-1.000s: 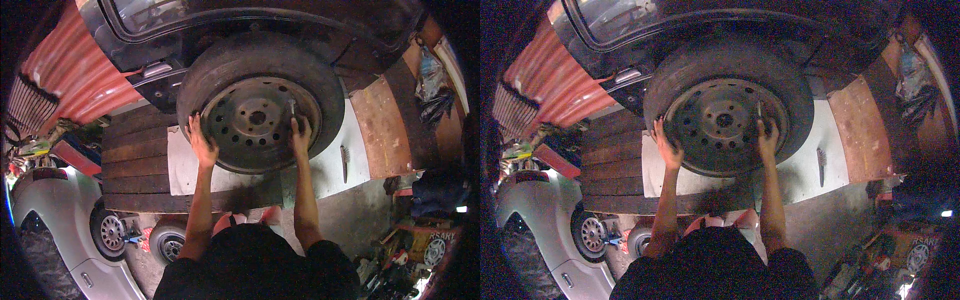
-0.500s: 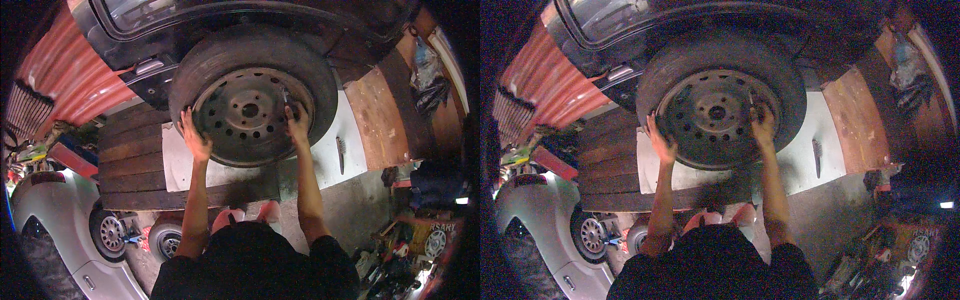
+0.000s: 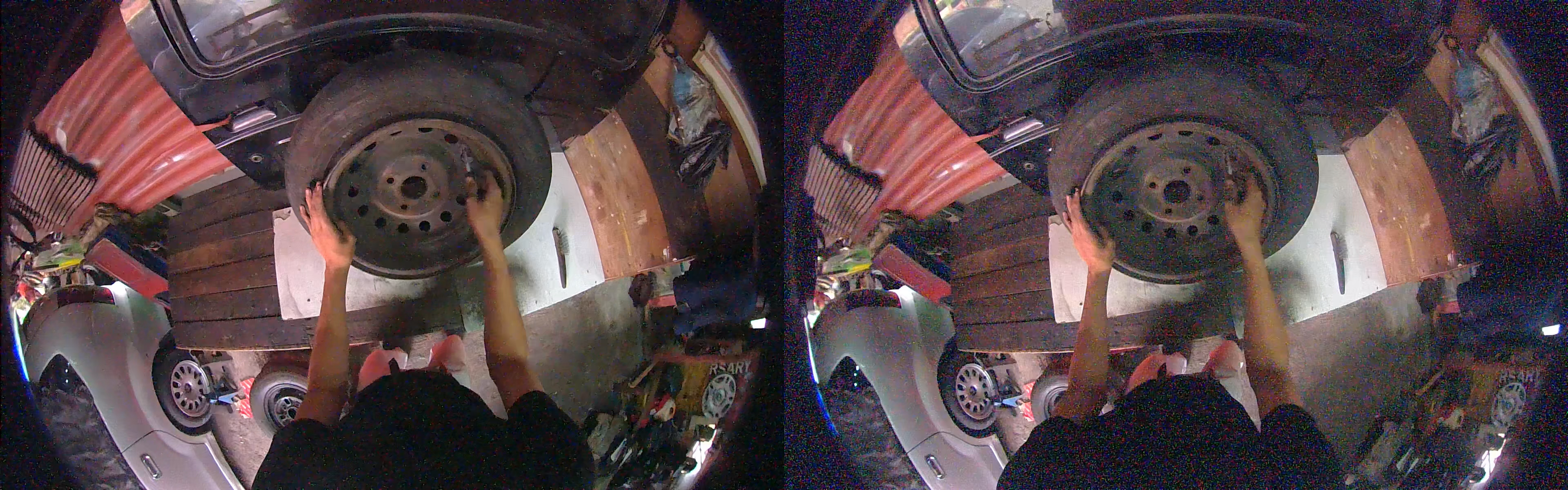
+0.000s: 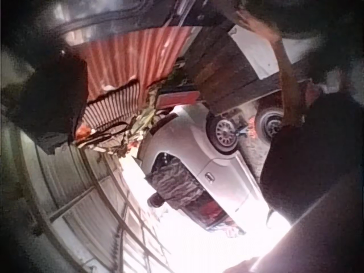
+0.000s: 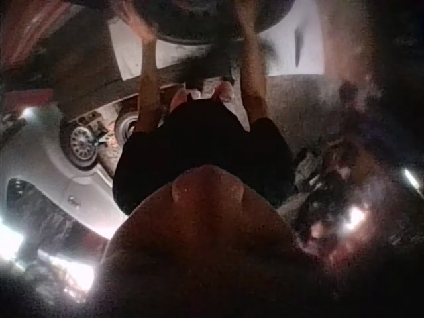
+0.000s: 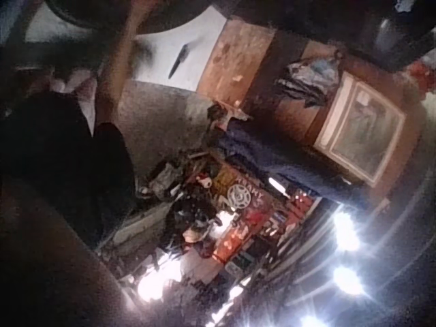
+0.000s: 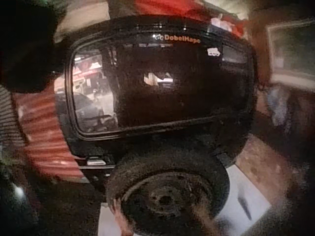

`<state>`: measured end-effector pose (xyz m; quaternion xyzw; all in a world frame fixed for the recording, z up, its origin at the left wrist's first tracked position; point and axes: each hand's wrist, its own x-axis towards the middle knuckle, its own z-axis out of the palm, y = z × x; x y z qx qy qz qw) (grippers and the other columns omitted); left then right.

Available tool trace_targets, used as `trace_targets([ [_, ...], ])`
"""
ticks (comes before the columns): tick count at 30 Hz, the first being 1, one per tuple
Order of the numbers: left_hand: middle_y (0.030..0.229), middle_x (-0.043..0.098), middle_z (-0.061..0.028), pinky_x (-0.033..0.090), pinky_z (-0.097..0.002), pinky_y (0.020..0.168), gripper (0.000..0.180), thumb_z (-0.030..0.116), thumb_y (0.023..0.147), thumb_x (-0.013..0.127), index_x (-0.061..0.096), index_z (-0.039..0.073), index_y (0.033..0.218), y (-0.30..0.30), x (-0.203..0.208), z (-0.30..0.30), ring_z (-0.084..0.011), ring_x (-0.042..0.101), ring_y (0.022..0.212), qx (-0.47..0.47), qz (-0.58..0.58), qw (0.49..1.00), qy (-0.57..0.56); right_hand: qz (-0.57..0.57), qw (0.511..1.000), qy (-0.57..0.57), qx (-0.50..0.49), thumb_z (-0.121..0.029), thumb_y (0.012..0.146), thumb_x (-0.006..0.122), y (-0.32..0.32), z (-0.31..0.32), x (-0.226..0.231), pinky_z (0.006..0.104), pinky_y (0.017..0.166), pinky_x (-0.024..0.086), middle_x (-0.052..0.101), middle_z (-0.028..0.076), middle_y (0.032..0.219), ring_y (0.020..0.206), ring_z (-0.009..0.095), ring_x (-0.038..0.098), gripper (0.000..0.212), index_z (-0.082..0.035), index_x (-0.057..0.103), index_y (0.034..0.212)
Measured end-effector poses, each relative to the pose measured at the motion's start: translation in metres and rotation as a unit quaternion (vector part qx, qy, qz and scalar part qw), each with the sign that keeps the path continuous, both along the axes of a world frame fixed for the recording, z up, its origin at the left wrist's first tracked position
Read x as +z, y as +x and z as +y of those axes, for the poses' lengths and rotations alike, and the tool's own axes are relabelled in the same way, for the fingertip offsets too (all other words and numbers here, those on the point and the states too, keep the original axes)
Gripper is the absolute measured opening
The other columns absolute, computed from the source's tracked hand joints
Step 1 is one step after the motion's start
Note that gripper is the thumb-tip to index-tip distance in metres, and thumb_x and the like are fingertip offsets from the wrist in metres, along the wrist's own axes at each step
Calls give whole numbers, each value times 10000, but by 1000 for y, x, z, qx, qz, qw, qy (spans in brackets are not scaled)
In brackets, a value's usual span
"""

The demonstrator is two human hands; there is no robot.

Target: The person scrubs a car wheel with a brush and then uses a scraper to remove residue from the rim. The person works on the wheel while it is mounted on the vehicle.

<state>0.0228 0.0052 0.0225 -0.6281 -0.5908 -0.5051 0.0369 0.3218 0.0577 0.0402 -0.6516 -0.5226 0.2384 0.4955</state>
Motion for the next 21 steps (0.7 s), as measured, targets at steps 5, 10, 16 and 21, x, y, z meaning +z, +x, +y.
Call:
trace_targets([
  [5,1552,345,-140,76,-572,1203,865,-52,664,542,284,-8,1488,10,0,2,-363,204,1487,-22,-11,1000,13,53,998,-7,44,-298,920,649,7,24,-35,448,1056,414,595,276,1273,1234,403,545,526,32,543,1316],
  [10,1558,333,-140,84,-574,1202,859,-44,679,545,275,0,1493,-4,0,-1,-363,199,1488,-3,2,1000,3,-18,999,43,-17,-325,935,649,-21,6,-5,439,1036,420,600,274,1265,1218,393,551,534,-2,529,1342],
  [16,1556,331,-142,95,-583,1197,871,-43,662,542,281,8,1492,2,-2,-1,-368,202,1484,-6,-5,1000,16,264,951,-160,20,-347,921,701,-7,7,14,292,496,438,650,96,869,597,148,557,557,-115,476,1375],
  [21,1552,332,-146,95,-583,1196,919,-33,625,553,269,8,1498,8,4,2,-378,198,1483,0,-6,1000,5,328,933,-140,53,-378,879,747,26,-17,12,243,422,339,557,13,771,528,86,450,659,-154,418,1403],
])
